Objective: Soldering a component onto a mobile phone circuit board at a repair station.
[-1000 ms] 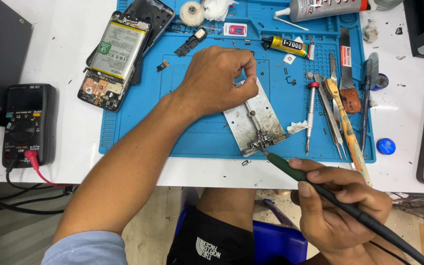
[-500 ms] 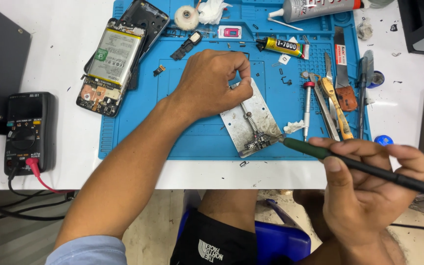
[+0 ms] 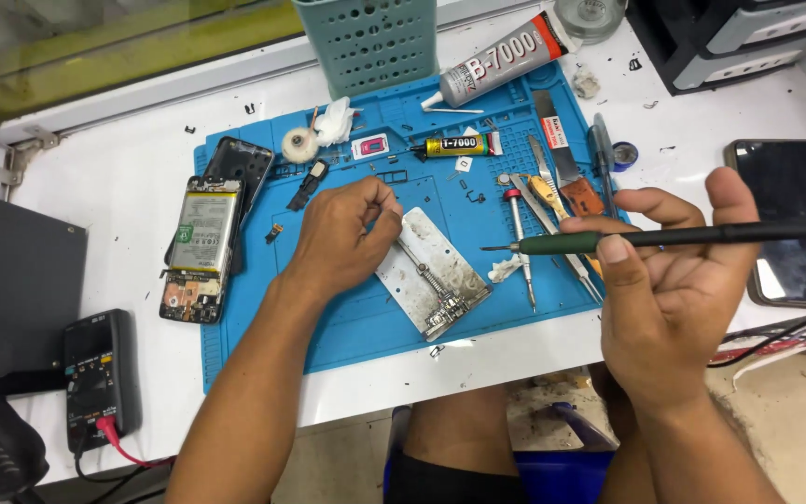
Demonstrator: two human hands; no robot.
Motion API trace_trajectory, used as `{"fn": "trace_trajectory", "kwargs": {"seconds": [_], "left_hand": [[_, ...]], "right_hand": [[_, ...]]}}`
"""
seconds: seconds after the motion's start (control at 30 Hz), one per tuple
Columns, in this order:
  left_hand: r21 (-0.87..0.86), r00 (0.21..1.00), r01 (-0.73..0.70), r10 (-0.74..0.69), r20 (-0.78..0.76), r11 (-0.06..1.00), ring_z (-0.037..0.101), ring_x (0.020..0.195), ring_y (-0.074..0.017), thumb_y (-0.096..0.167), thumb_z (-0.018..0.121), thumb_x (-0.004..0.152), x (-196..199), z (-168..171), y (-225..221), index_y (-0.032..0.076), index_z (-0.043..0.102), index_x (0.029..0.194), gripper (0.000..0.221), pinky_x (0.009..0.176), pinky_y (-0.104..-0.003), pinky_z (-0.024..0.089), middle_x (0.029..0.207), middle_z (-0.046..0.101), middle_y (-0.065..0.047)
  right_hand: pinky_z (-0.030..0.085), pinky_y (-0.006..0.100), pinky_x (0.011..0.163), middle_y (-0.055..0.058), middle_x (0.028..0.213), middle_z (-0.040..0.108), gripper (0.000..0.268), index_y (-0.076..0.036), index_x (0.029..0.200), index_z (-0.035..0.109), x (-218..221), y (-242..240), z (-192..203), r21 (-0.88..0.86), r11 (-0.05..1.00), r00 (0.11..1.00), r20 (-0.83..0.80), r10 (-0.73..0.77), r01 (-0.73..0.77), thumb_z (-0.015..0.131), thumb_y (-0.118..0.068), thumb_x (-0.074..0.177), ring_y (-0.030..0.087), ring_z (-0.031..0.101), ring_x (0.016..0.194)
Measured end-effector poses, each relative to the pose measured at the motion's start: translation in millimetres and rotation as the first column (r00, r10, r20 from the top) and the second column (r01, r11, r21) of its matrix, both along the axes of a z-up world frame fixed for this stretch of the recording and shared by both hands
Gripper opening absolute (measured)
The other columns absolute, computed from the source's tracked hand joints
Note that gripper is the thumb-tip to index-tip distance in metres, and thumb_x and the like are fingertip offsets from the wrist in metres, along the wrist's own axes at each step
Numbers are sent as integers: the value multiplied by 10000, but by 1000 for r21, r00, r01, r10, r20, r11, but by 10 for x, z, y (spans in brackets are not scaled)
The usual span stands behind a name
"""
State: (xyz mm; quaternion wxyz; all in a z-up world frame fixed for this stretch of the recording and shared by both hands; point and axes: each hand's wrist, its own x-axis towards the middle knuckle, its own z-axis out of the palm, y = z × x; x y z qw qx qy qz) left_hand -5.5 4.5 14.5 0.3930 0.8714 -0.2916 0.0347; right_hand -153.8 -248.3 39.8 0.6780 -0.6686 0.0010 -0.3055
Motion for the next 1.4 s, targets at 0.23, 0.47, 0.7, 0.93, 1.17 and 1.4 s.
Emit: {"fn": "trace_trajectory", "kwargs": {"seconds": [0.23, 0.47, 0.7, 0.93, 1.17, 1.4], "left_hand": [[29, 999, -25, 24, 32, 999, 456, 562, -134, 214, 585, 984, 43, -3, 36, 142, 599, 774, 223, 542, -363, 366, 593, 489, 48], [156, 950, -304, 310, -18, 940, 504, 554, -143, 246, 633, 975, 191, 105, 238, 159, 745, 857, 184, 553, -382, 392, 582, 531, 57], [195, 890, -412, 439, -122, 890, 591, 636, -131, 238, 633, 984, 277, 223, 426, 143, 773, 910, 185, 621, -369, 452, 657, 634, 52], [233, 882, -424, 457, -113, 875, 611, 612, -147, 266, 647, 971, 352, 55, 420, 166, 803, 955, 185, 606, -378, 461, 633, 656, 44], [221, 885, -451, 466, -18, 865, 535, 534, -179, 270, 634, 976, 337, -43, 313, 204, 778, 883, 184, 544, -402, 421, 557, 563, 41], [214, 862, -500, 507, 25, 839, 610, 583, -223, 288, 579, 955, 342, -56, 314, 160, 799, 993, 257, 539, -445, 458, 603, 615, 26]], "right_hand": [[612, 473, 1025, 216, 1313, 520, 569, -106, 1531, 210, 53, 68, 31, -23, 1000, 999, 46, -8, 9, 544, 9, 1085, 386, 724, 996], [595, 540, 1114, 233, 1304, 516, 507, -100, 1494, 228, 91, 42, 25, -73, 997, 993, 114, -2, 11, 539, 9, 1110, 427, 717, 1032], [586, 541, 1115, 230, 1292, 515, 466, -94, 1462, 236, 96, 38, 40, -99, 995, 993, 121, -5, 17, 532, 3, 1116, 426, 712, 1016], [584, 530, 1140, 191, 1291, 516, 479, -89, 1455, 235, 101, 58, 31, -76, 997, 993, 119, 9, 0, 536, 33, 1103, 401, 712, 1046], [592, 530, 1123, 193, 1290, 515, 465, -90, 1443, 241, 98, 90, 47, -70, 997, 992, 127, 22, -13, 536, 13, 1099, 392, 713, 1042], [602, 515, 1100, 192, 1282, 518, 461, -92, 1433, 250, 98, 101, 59, -44, 999, 991, 127, 30, -24, 542, 7, 1090, 388, 716, 1035]]}}
